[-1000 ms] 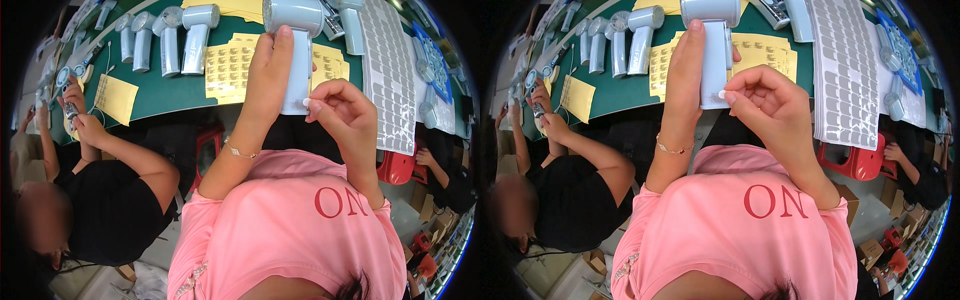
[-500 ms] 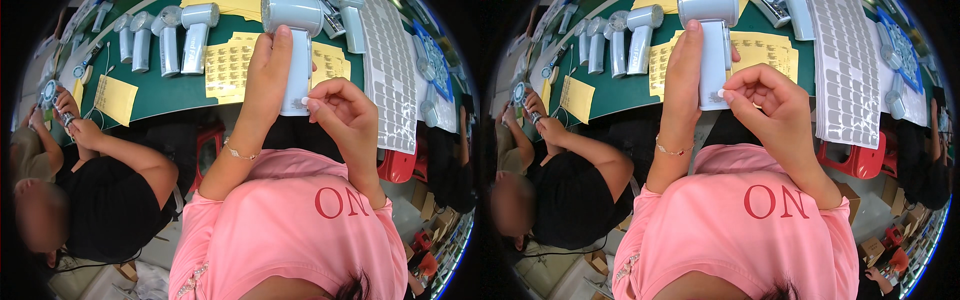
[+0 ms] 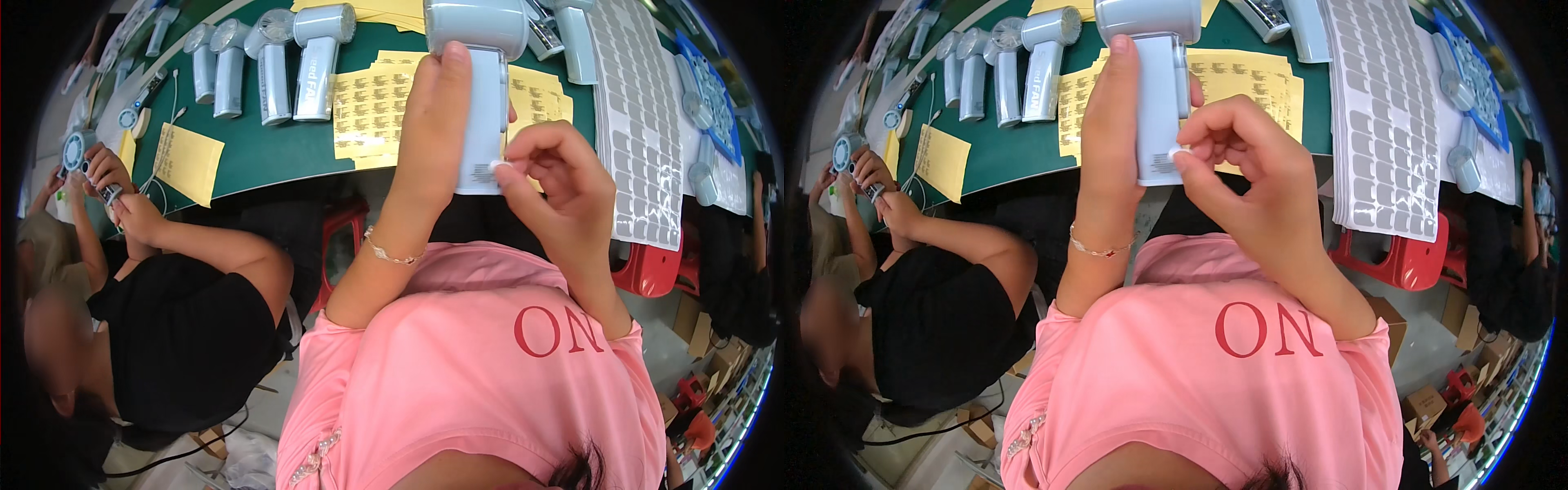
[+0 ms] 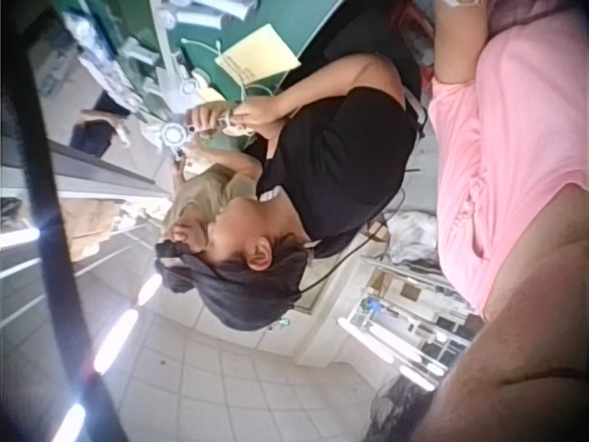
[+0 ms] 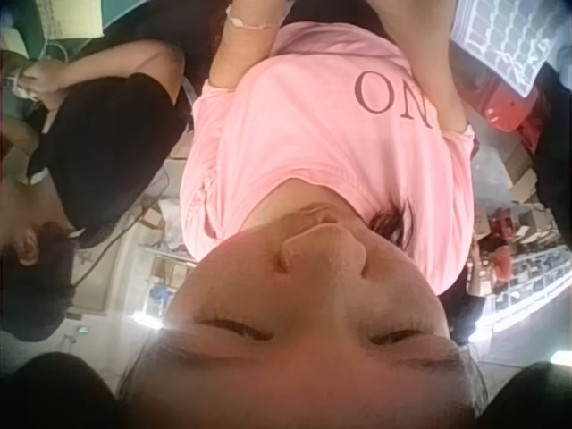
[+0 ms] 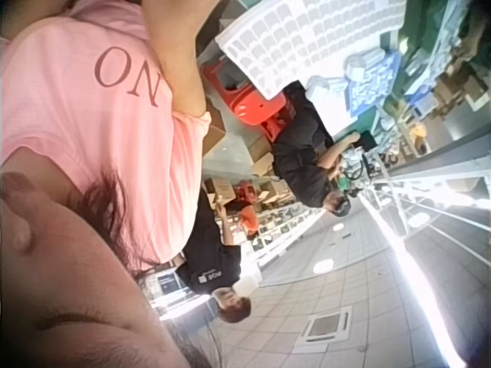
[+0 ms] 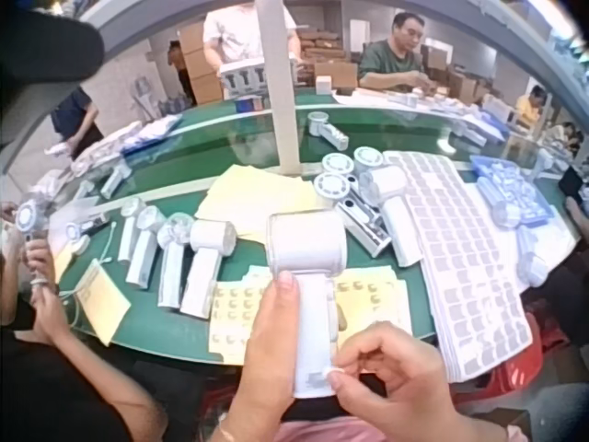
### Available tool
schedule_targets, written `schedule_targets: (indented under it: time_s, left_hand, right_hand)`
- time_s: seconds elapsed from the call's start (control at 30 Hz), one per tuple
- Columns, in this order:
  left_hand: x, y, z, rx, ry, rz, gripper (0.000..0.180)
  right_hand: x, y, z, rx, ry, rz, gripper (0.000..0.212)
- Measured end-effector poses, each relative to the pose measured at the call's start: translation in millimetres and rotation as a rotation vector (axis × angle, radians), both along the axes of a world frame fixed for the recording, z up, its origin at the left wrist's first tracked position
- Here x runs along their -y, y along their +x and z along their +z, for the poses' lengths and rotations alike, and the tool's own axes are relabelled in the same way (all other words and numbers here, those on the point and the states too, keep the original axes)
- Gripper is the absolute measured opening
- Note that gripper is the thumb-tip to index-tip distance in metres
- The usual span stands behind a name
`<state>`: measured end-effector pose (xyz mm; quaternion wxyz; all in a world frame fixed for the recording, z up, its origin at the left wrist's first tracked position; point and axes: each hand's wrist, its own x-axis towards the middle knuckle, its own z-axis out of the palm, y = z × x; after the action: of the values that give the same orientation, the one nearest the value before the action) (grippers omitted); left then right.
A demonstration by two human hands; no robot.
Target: The person picks up portable electric fans, peels adhesive labels from backing sheets, and applies them onto the fans by hand before placing them back on the workbench.
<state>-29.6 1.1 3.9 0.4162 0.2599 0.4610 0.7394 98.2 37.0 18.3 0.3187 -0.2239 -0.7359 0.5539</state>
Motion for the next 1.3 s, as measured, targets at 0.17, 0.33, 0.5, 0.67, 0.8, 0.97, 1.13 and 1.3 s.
schedule_targets:
  time_s: [0.17, 0.33, 0.5, 0.67, 0.8, 0.97, 1.13, 1.3]
  left_hand:
    - [4, -4, -1, 0.025, 0.039, -0.094, 0.045]
    - [1, 1, 0, -0.039, -0.001, 0.008, 0.039]
    - [-1, -19, -10, -0.526, -0.224, 0.175, 0.046]
    - [-3, -22, -14, -0.66, -0.349, 0.179, 0.044]
    - [-2, -29, -17, -0.568, -0.333, 0.189, 0.042]
    - [2, -39, -24, -0.501, -0.265, 0.203, 0.039]
    - [9, -41, -10, -0.63, -0.279, 0.098, 0.033]
    - [16, -46, -11, -0.762, -0.311, 0.256, 0.04]
  right_hand:
    - [-11, 10, 6, -0.28, -0.156, -0.158, 0.022]
    - [-6, 8, 2, -0.257, -0.017, -0.176, 0.029]
    - [-50, 18, -16, 0.148, 0.158, -0.296, 0.018]
    - [-55, 3, -35, 0.361, 0.204, -0.292, 0.017]
    - [-55, -17, -33, 0.33, 0.256, -0.257, 0.016]
    - [-55, -36, -38, 0.456, 0.228, -0.156, 0.018]
    - [-58, -38, -51, 0.643, 0.53, -0.271, 0.022]
    - [-57, -16, -34, 0.473, 0.64, -0.328, 0.017]
